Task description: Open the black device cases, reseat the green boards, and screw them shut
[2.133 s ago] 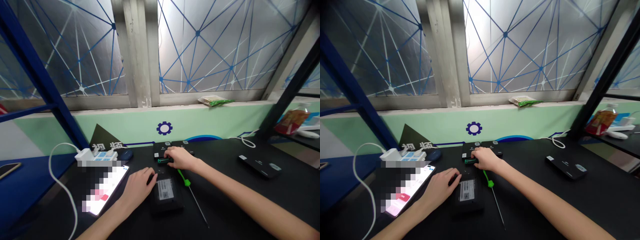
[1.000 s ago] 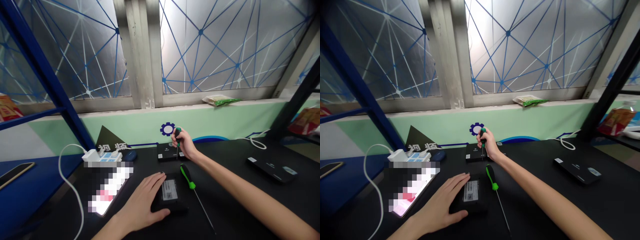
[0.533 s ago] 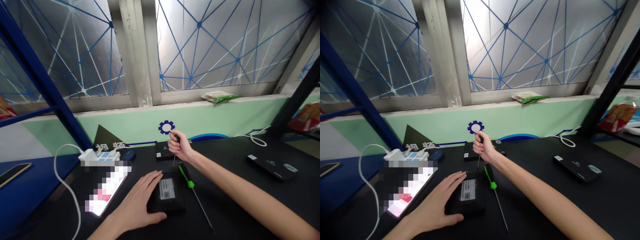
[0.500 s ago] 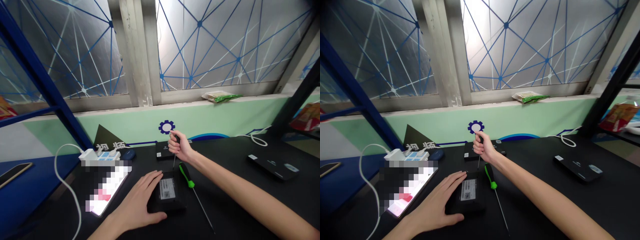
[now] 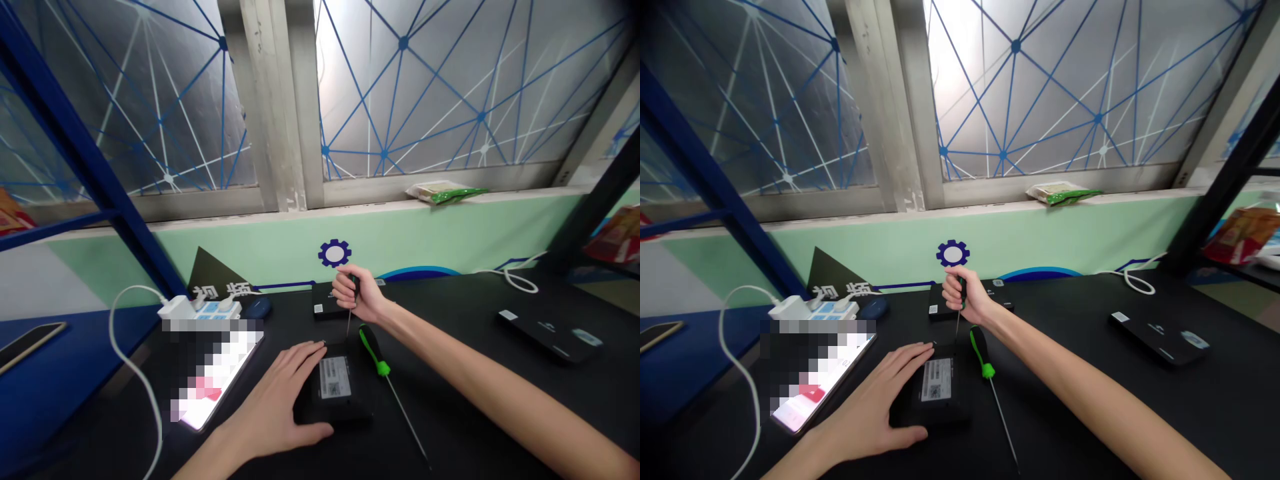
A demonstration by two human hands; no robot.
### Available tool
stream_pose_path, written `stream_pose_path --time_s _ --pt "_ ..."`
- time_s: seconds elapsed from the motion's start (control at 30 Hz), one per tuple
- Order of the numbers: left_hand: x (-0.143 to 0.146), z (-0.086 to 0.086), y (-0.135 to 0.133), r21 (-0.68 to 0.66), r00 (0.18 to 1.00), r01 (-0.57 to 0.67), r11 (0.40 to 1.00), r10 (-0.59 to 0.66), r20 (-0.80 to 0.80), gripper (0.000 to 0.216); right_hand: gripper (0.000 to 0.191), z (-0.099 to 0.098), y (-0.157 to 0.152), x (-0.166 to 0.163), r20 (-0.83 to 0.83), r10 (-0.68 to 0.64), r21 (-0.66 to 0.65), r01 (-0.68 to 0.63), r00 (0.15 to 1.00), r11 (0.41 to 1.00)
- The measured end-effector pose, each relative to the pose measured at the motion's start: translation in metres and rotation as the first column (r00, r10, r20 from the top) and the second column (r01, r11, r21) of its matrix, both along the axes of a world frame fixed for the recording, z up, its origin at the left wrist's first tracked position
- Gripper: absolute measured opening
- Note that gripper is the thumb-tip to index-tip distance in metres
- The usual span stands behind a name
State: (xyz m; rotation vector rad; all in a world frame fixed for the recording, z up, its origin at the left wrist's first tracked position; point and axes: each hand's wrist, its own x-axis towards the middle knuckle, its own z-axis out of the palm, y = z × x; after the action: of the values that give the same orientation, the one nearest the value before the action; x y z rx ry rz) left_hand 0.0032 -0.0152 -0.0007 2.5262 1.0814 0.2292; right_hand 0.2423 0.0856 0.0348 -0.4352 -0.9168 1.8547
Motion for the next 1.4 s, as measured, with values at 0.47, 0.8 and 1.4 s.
stream_pose_path --time_s 0.47,0.8,1.4 --pt "0.0 0.0 0.0 0.026 1.0 0.004 1.0 -0.004 0.0 0.094 0.046 -0.003 0.001 -0.004 0.063 -0.062 0.051 0.059 0.996 0.997" --pt "-0.001 -0.004 0.002 0.02 1.0 0.0 1.0 -0.001 0.018 0.095 0.044 -0.003 -0.004 -0.011 0.072 -0.15 0.038 0.148 0.986 0.988" --pt "-0.004 -0.007 0.006 -0.009 1.0 -0.011 1.0 0.011 0.028 0.096 0.047 -0.016 0.005 -0.018 0.066 -0.303 -0.014 0.304 0.951 0.953"
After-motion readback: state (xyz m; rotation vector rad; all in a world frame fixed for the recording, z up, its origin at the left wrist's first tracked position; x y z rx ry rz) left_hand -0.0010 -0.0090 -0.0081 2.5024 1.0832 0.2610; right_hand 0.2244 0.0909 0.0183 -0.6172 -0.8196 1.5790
